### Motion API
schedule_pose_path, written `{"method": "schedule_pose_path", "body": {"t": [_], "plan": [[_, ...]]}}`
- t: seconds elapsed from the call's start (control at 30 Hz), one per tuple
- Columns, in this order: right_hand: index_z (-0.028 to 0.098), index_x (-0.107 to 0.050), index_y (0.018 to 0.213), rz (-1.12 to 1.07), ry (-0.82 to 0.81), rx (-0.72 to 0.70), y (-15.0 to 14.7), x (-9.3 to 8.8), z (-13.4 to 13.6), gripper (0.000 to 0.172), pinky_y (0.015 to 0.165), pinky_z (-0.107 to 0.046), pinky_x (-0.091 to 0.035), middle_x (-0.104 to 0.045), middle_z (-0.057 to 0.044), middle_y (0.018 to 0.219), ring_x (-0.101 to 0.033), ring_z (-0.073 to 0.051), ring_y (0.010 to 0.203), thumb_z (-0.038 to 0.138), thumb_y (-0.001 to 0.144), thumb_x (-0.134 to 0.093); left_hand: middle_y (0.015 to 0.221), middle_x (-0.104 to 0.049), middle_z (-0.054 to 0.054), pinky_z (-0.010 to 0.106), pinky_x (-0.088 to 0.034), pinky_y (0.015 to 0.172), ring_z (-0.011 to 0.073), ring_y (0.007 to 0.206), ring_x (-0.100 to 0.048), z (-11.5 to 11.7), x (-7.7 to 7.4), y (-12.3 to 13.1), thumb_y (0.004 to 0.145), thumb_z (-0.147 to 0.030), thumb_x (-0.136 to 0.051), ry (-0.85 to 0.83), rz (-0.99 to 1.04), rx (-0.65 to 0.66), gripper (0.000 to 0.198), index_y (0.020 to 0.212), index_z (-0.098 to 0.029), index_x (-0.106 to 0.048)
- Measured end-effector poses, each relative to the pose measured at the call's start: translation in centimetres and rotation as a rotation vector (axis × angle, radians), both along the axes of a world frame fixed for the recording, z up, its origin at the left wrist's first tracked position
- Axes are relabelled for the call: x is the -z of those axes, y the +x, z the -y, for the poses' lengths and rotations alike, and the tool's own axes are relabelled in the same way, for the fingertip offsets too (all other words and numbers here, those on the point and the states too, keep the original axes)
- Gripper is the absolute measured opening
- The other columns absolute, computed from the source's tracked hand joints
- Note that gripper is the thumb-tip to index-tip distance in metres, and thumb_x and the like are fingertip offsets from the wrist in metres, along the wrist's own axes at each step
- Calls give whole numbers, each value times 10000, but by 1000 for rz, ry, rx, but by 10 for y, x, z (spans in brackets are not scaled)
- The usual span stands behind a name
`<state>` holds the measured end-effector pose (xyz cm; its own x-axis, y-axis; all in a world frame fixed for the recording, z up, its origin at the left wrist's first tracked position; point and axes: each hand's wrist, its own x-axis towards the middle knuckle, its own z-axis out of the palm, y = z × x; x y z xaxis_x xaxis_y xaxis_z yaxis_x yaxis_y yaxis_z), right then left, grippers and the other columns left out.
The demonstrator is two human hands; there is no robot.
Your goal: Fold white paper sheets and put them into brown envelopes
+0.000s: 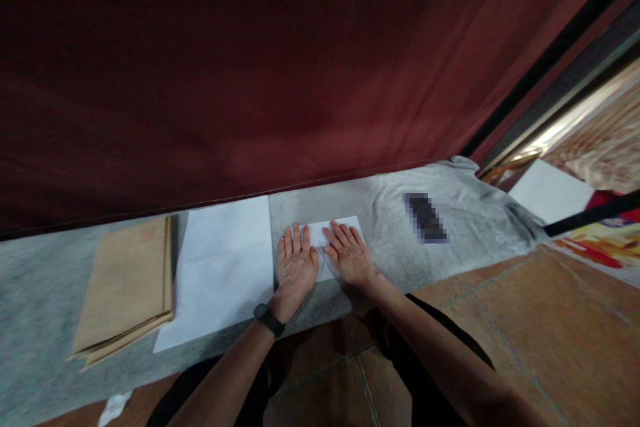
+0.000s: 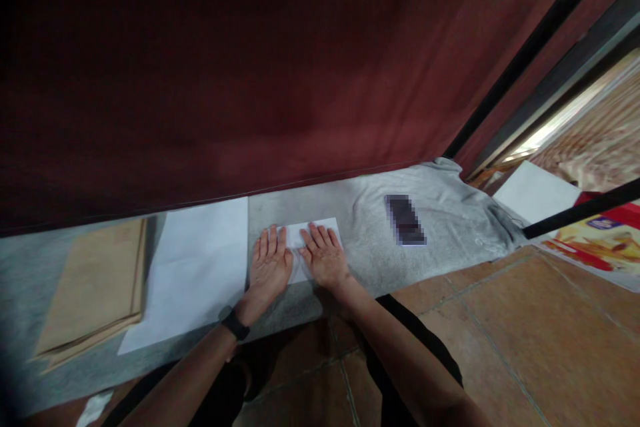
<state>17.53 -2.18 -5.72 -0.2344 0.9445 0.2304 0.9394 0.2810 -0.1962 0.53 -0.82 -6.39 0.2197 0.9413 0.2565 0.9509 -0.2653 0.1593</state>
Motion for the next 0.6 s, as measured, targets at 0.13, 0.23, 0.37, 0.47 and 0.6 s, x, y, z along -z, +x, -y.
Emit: {"method": "schedule_pose_path", "body": {"t": [0.13, 0.23, 0.37, 0.47, 0.6], "plan": [[239, -397, 1543, 8, -16, 55, 10, 1, -1, 513, 1206, -475, -275, -360, -79, 1610, -355, -273, 1477, 400, 1057, -363, 1606, -327, 196, 551, -251, 1227, 315, 1525, -229, -1, 1, 0, 943, -215, -378, 23, 17, -25, 608, 1527, -45, -367], [237, -394, 1544, 11, -21, 67, 13, 1, 0, 514, 1206, -467, -274, -353, -80, 1614, -349, -269, 1480, 402, 1058, -364, 1604, -333, 198, 530, -243, 1239, 298, 1528, -222, 4, -2, 7, 949, -211, -364, 29, 19, 18, 612, 1532, -26, -340], [232, -414, 1533, 14, -19, 53, 14, 0, 1, 505, 1210, -463, -257, -346, -85, 1619, -335, -270, 1487, 396, 1058, -365, 1615, -342, 148, 501, -236, 1250, 265, 1532, -218, 18, -6, 22, 967, -215, -350, 3, -4, 214, 594, 1542, -66, -333], [232, -414, 1533, 19, -19, 50, 16, 0, 1, 502, 1213, -460, -248, -354, -85, 1616, -337, -266, 1487, 384, 1056, -371, 1616, -338, 150, 516, -231, 1246, 274, 1528, -233, 25, -6, 27, 997, -266, -342, -13, -23, 233, 570, 1535, -79, -349], [217, -401, 1538, 47, -32, 82, 25, 2, -2, 515, 1206, -467, -254, -368, -98, 1609, -353, -272, 1476, 385, 1051, -382, 1613, -320, 194, 515, -249, 1234, 295, 1519, -257, 24, -6, 17, 1011, -336, -361, -19, -38, 156, 595, 1537, -61, -339]]}}
